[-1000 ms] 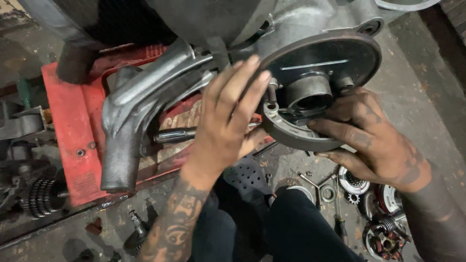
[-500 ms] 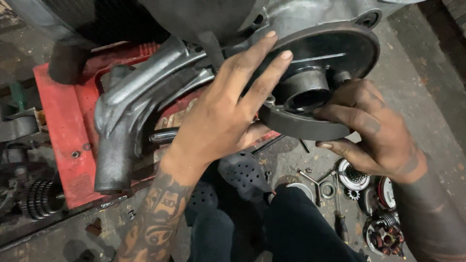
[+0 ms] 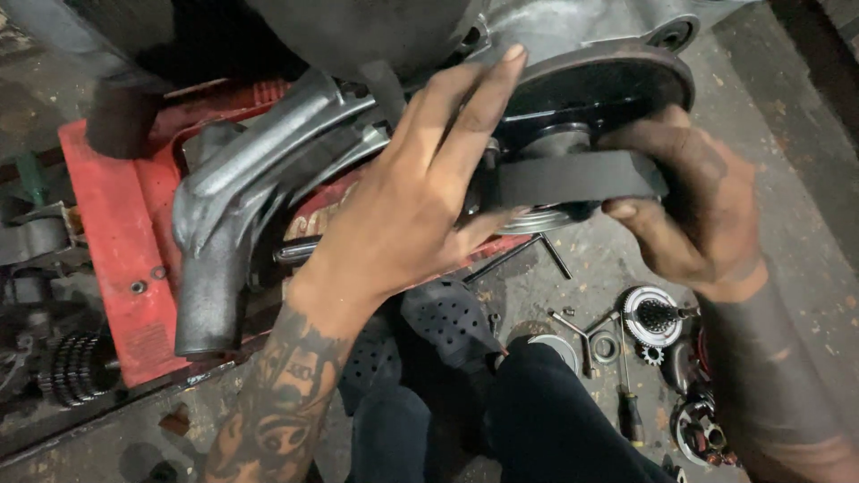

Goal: Installing brake shoes and a return spring onto a motorcycle engine hub using pliers

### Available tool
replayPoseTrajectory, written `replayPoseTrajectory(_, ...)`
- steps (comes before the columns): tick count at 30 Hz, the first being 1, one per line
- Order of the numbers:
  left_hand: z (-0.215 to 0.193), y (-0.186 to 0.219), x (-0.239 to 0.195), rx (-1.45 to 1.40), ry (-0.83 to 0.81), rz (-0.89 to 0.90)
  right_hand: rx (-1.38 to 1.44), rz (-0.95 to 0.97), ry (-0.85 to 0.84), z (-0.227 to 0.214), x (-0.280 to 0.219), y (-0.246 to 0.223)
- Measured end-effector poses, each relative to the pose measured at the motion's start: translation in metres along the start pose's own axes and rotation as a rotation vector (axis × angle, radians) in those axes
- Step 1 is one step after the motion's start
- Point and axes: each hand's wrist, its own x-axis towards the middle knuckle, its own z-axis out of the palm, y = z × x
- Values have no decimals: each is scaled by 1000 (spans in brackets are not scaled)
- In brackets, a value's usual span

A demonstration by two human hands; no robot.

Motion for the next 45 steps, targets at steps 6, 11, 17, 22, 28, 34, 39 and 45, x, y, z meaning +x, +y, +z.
replayPoseTrajectory(6, 2, 4, -3, 85, -7, -1, 29, 42, -16, -2, 5, -8)
replayPoseTrajectory(11, 8, 5, -2, 186, 4, 5, 19, 17, -7, -3, 8, -10)
replayPoseTrajectory(17, 18, 8, -5, 81, 61, 2, 23, 26, -29, -5, 7, -13)
replayPoseTrajectory(22, 13, 14, 2, -46, 28, -18, 47, 97, -38, -7, 9, -17)
replayPoseTrajectory(28, 9, 21, 25, 81, -46, 71, 14, 50, -59, -13, 10, -13)
replayPoseTrajectory(34, 27, 22, 33, 210, -41, 139, 58, 27, -77, -19, 12, -13)
replayPoseTrajectory(39, 26, 25, 35, 160, -45, 136, 170, 17, -58, -20, 6, -1)
replayPoseTrajectory(45, 31, 24, 37, 167, -15, 139, 156, 19, 147, -19, -23, 11)
